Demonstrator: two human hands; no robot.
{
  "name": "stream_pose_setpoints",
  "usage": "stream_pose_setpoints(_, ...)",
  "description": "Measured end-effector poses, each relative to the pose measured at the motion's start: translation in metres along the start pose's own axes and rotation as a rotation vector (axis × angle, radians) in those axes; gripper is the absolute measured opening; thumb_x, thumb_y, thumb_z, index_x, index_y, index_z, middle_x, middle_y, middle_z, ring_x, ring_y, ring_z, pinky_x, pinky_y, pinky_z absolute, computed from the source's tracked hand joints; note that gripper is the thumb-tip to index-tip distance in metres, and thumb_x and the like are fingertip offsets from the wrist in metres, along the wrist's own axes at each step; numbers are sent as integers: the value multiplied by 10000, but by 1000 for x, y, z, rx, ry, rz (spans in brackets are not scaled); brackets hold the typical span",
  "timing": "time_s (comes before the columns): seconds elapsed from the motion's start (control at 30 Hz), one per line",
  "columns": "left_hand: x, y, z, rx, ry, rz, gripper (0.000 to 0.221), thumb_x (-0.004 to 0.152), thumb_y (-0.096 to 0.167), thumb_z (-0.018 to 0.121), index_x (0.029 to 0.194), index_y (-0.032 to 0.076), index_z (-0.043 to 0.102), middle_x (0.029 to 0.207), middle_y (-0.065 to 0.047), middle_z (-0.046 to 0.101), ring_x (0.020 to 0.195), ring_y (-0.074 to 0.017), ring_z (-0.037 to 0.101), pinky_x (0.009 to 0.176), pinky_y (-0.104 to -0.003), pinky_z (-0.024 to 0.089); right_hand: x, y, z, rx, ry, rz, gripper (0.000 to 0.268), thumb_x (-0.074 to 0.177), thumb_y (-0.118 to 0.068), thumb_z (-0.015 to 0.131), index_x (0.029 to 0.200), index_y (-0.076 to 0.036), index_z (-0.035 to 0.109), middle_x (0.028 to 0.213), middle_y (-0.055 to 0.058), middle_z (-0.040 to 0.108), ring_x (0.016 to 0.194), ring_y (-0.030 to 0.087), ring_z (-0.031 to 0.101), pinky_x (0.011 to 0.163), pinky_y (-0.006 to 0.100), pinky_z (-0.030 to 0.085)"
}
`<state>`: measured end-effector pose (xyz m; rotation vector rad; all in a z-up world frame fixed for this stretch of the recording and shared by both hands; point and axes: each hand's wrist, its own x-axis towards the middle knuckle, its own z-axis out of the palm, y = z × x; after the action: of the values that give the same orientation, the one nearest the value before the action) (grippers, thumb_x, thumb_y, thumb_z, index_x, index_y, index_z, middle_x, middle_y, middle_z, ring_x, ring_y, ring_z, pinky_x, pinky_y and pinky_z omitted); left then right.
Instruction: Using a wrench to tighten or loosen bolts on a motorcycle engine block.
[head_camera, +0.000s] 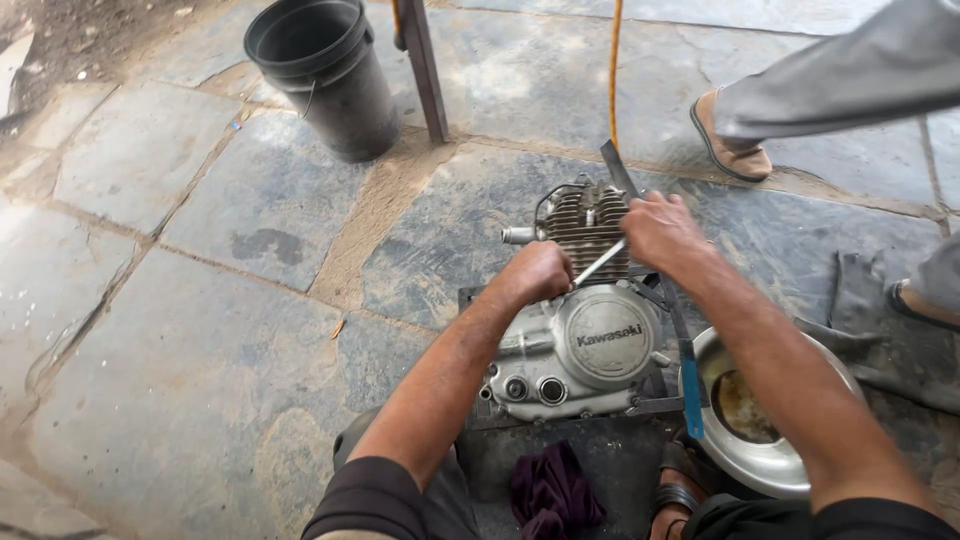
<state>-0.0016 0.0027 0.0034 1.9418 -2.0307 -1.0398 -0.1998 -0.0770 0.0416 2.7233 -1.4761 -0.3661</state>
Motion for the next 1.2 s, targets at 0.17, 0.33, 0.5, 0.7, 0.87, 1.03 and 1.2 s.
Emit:
stream_pose_setpoints(0.17,-4,14,-6,8,14,-97,188,843,114,707,999,127,810,951,-100,785,822,-211,742,788,-381,599,25,-9,0,84,212,-122,120,899,-54,695,1005,-49,753,1026,113,689,1016,234,614,976,434,495)
stream_pose_setpoints(0.33,-1,5,1,14,60,-145,162,854,119,699,983,101,795,944,-108,775,843,-218,742,804,-393,597,43,-23,12,-63,397,-267,129,834,-58,731,955,-86,765,1095,111,691,1147,262,601,1096,477,453)
stream_pose_setpoints(0.5,-8,9,0,-26,53,-143,162,860,110,698,987,112,800,934,-98,778,827,-207,744,792,-385,603,12,-13,-13,-60,196,-188,171,849,-109,735,1020,-99,742,1014,83,696,1059,229,607,1043,470,467)
stream_pose_setpoints(0.7,-4,6,6,-85,23,-125,171,919,163,666,1019,139,803,971,-72,781,819,-176,741,778,-360,606,-37,10,16,1,-148,-20,153,994,-205,606,1014,-94,709,835,76,697,806,202,658,819,428,578)
stream_pose_setpoints(0.87,-1,2,2,-95,15,-87,195,923,174,675,1051,140,818,1003,-62,783,870,-168,739,808,-366,602,-62,8,5,92,-121,3,263,1025,-340,564,1020,-126,717,851,105,713,835,244,654,869,500,538)
stream_pose_setpoints(1.03,-9,7,-1,-6,18,41,207,880,169,725,1073,149,797,999,-50,768,886,-162,724,835,-375,598,-43,14,-3,57,-31,-1,306,1100,-218,451,1033,-144,740,961,108,741,1014,222,642,1045,469,470)
stream_pose_setpoints(1.2,-2,3,5,40,16,-66,196,900,144,687,1064,137,793,961,-83,775,825,-171,739,797,-379,634,10,0,9,-43,223,-167,176,966,-105,607,1058,-111,756,1073,124,717,1131,230,618,1104,467,450)
